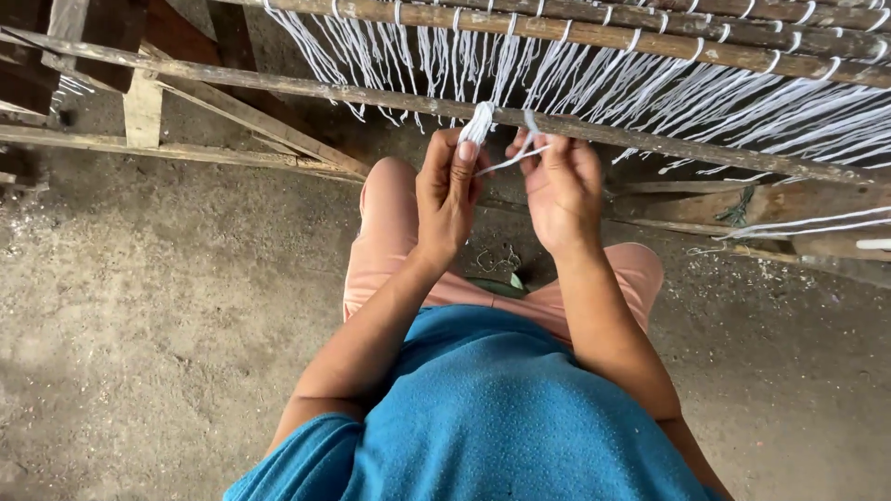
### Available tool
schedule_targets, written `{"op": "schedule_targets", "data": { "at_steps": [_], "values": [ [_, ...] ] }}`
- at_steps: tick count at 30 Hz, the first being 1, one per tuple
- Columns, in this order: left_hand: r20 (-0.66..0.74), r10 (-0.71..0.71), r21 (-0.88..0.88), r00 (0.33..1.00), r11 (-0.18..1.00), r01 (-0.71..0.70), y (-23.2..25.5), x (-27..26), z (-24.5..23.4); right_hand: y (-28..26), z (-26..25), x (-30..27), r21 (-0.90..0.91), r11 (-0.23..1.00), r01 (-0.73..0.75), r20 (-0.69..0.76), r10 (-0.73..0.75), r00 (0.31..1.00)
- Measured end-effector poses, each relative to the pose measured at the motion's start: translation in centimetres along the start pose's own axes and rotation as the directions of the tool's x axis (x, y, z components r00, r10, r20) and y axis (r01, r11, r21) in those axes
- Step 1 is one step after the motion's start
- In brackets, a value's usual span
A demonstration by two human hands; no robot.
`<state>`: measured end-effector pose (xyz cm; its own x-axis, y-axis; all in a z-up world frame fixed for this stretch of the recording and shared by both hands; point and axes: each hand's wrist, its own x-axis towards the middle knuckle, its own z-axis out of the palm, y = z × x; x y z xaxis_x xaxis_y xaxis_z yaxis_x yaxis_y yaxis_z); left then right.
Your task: Tying individual white threads onto a horizontal wooden pole of a frame, likely for candle wick preparation.
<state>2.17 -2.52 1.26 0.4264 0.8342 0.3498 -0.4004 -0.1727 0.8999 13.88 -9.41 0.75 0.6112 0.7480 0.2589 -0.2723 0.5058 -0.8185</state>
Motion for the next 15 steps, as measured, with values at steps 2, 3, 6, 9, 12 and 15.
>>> {"op": "schedule_targets", "data": {
  "at_steps": [2, 3, 6, 9, 12, 15],
  "values": [
    [0.003, 0.01, 0.008, 1.0, 1.0, -0.01, -0.7, 0.0, -0.1, -0.5, -0.4, -0.3, 0.17, 0.983, -0.065, -0.037, 0.072, 0.997],
    [0.007, 0.011, 0.01, 1.0, 1.0, -0.011, -1.1, -0.2, -0.2, -0.7, -0.4, -0.5, 0.221, 0.967, -0.13, -0.001, 0.133, 0.991],
    [0.026, 0.015, 0.013, 1.0, 1.0, -0.016, -1.8, -0.7, -0.3, -1.1, 0.1, -0.8, 0.18, 0.958, -0.222, 0.1, 0.206, 0.973],
    [0.037, 0.026, 0.029, 0.999, 0.999, -0.027, -0.4, -0.8, 0.3, -0.8, 1.1, 0.0, -0.063, 0.974, -0.216, 0.15, 0.223, 0.963],
    [0.039, 0.048, 0.055, 0.998, 0.997, -0.051, -0.4, -0.6, 0.0, -0.9, 2.9, 0.7, -0.265, 0.955, -0.137, 0.115, 0.172, 0.978],
    [0.031, 0.072, 0.081, 0.997, 0.994, -0.074, -1.0, -0.5, -0.6, -1.3, 4.1, 0.9, -0.297, 0.948, -0.11, 0.072, 0.137, 0.988]
  ]
}}
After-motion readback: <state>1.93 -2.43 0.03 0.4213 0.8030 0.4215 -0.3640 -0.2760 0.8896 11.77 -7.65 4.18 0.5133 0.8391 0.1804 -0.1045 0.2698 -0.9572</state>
